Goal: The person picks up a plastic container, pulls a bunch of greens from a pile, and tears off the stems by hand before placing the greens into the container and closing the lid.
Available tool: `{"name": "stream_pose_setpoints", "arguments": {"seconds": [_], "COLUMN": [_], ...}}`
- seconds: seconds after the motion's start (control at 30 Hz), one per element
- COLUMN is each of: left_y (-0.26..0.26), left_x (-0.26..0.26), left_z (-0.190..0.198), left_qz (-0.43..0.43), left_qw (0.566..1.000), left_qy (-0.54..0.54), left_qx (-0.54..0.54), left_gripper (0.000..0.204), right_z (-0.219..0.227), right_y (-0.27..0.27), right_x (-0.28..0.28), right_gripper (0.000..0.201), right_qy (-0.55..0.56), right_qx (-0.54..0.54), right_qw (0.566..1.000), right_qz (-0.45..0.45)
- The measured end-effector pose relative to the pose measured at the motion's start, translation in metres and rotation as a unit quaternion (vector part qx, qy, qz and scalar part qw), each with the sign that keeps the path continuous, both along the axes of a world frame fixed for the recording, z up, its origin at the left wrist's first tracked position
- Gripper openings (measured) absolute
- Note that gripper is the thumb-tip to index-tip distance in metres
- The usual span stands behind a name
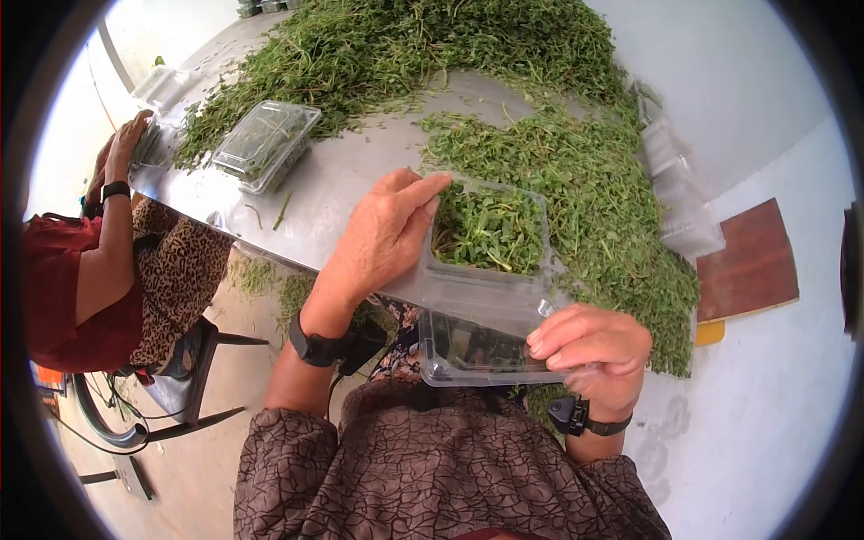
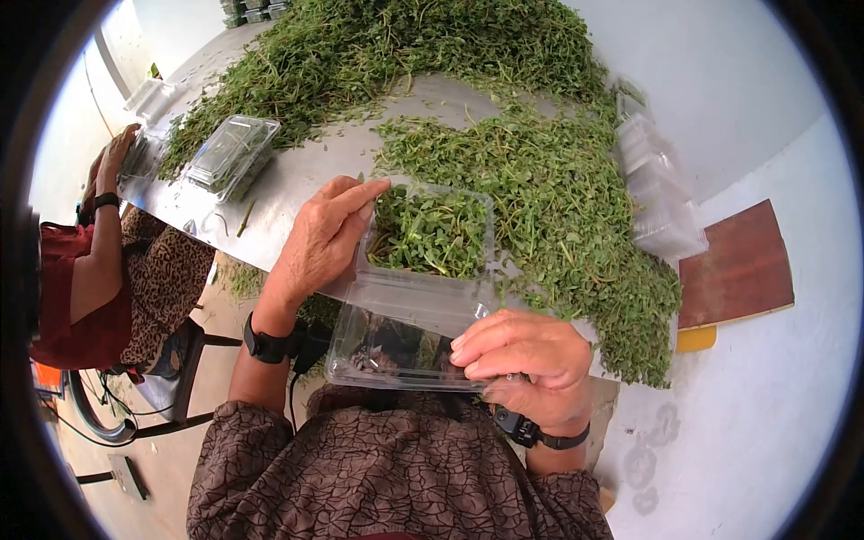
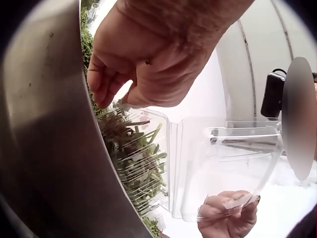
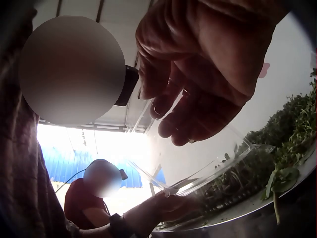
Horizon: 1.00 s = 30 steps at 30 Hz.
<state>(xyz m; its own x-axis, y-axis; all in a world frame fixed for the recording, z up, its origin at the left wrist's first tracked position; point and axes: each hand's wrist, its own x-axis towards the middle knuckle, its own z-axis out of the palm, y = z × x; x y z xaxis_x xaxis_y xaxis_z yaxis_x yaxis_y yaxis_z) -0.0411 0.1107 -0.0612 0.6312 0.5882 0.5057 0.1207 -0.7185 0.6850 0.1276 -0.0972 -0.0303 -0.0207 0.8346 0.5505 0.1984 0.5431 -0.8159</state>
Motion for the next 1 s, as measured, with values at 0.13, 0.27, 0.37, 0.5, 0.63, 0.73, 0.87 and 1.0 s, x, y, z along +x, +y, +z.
{"name": "stream_pose_setpoints", "arguments": {"seconds": [0.13,0.27,0.37,0.5,0.63,0.73,0.87,1.0], "left_y": [0.001,0.002,0.003,0.0,-0.001,0.0,0.003,0.005], "left_x": [0.0,-0.002,-0.001,0.004,0.008,0.01,0.011,0.016], "left_z": [0.003,0.007,0.01,0.007,0.001,0.002,0.001,0.003], "left_qz": [-0.004,-0.006,-0.004,0.017,0.027,0.039,0.059,0.048], "left_qw": [0.997,0.986,0.981,0.997,1.0,0.999,0.996,0.997], "left_qy": [0.018,0.07,0.079,0.043,-0.008,0.0,0.021,0.011], "left_qx": [0.074,0.149,0.175,0.069,0.011,-0.007,0.061,0.063], "left_gripper": [0.025,0.023,0.02,0.013,0.013,0.014,0.014,0.01], "right_z": [0.002,0.002,0.004,0.011,0.011,0.01,0.012,0.015], "right_y": [0.0,0.002,0.001,-0.002,-0.001,0.001,0.003,0.005], "right_x": [-0.001,-0.001,-0.001,-0.007,-0.011,-0.009,-0.008,-0.006], "right_gripper": [0.027,0.026,0.025,0.023,0.023,0.021,0.019,0.015], "right_qy": [0.004,-0.002,-0.008,-0.014,-0.029,-0.044,-0.066,-0.081], "right_qx": [-0.006,-0.005,-0.002,-0.011,0.03,0.07,0.083,0.076], "right_qw": [1.0,1.0,1.0,0.999,0.997,0.994,0.991,0.987], "right_qz": [0.002,0.001,0.004,-0.031,-0.071,-0.073,-0.078,-0.114]}}
